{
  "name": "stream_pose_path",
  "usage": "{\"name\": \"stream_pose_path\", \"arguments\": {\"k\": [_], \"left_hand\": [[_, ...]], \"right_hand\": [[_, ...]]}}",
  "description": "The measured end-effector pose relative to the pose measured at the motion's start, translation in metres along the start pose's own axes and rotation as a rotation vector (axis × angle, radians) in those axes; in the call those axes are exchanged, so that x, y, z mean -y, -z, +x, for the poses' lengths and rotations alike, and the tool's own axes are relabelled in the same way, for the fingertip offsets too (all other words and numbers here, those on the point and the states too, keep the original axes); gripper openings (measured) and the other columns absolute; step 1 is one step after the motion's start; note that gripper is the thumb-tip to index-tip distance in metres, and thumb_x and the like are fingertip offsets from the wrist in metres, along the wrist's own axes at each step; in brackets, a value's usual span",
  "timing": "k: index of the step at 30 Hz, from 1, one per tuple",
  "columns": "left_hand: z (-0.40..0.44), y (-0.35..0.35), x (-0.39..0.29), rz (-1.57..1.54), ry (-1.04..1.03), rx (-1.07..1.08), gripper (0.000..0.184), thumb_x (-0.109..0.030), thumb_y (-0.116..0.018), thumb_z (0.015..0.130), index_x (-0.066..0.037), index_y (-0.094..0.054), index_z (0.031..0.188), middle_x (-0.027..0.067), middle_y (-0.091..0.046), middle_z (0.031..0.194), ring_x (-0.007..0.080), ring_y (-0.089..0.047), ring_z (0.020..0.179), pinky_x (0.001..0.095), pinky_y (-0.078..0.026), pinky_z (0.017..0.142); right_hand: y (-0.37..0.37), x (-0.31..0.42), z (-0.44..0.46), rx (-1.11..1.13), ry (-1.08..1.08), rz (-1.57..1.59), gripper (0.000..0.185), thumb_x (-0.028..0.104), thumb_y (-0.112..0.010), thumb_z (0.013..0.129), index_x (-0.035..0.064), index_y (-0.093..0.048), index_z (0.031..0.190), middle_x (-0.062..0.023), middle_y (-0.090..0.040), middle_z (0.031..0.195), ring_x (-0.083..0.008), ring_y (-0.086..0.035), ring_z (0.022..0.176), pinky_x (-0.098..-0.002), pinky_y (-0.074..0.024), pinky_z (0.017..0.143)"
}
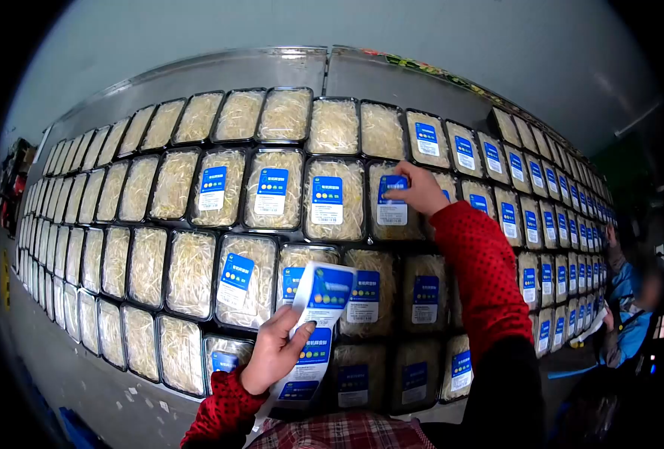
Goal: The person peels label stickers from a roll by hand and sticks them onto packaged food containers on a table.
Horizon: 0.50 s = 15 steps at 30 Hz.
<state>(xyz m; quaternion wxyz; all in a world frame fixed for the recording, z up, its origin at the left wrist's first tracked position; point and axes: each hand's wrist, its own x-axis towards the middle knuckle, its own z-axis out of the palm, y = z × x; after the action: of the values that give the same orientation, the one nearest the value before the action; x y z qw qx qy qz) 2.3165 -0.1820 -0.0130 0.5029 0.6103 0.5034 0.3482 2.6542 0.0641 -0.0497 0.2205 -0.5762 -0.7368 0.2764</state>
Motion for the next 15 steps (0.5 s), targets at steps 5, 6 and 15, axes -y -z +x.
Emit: {"name": "stream_pose_path", "arguments": {"k": [5, 6, 15], "left_hand": [[0.016, 0.007, 0.001, 0.1, -0.113, -0.041, 0.02, -0.002, -0.063, 0.092, 0.003, -0.061, 0.112, 0.0194, -0.06, 0.094, 0.0359, -0.061, 0.077, 0.0355, -0.049, 0.067], [0.018, 0.006, 0.003, 0.099, -0.092, -0.042, 0.02, -0.002, -0.063, 0.092, 0.003, -0.06, 0.112, 0.0196, -0.059, 0.094, 0.0367, -0.061, 0.077, 0.0361, -0.049, 0.067], [0.054, 0.009, 0.004, 0.332, -0.464, -0.235, 0.014, -0.005, -0.068, 0.09, 0.001, -0.066, 0.102, 0.0155, -0.065, 0.096, 0.0298, -0.064, 0.075, 0.0336, -0.049, 0.063]], "right_hand": [[-0.024, 0.007, -0.016, -0.146, 0.032, -0.448, 0.058, 0.034, -0.085, 0.069, 0.0088, -0.061, 0.116, -0.0147, -0.065, 0.121, -0.0361, -0.062, 0.108, -0.0467, -0.0502, 0.087], [-0.021, 0.031, -0.025, -0.118, 0.004, -0.428, 0.068, 0.035, -0.086, 0.069, 0.0086, -0.058, 0.125, -0.0142, -0.059, 0.129, -0.0362, -0.058, 0.115, -0.0456, -0.0494, 0.091], [-0.074, 0.135, -0.109, 0.227, 0.094, 0.526, 0.029, 0.021, -0.079, 0.08, -0.0002, -0.07, 0.098, -0.0113, -0.071, 0.085, -0.0192, -0.069, 0.078, -0.0303, -0.0526, 0.07]]}}
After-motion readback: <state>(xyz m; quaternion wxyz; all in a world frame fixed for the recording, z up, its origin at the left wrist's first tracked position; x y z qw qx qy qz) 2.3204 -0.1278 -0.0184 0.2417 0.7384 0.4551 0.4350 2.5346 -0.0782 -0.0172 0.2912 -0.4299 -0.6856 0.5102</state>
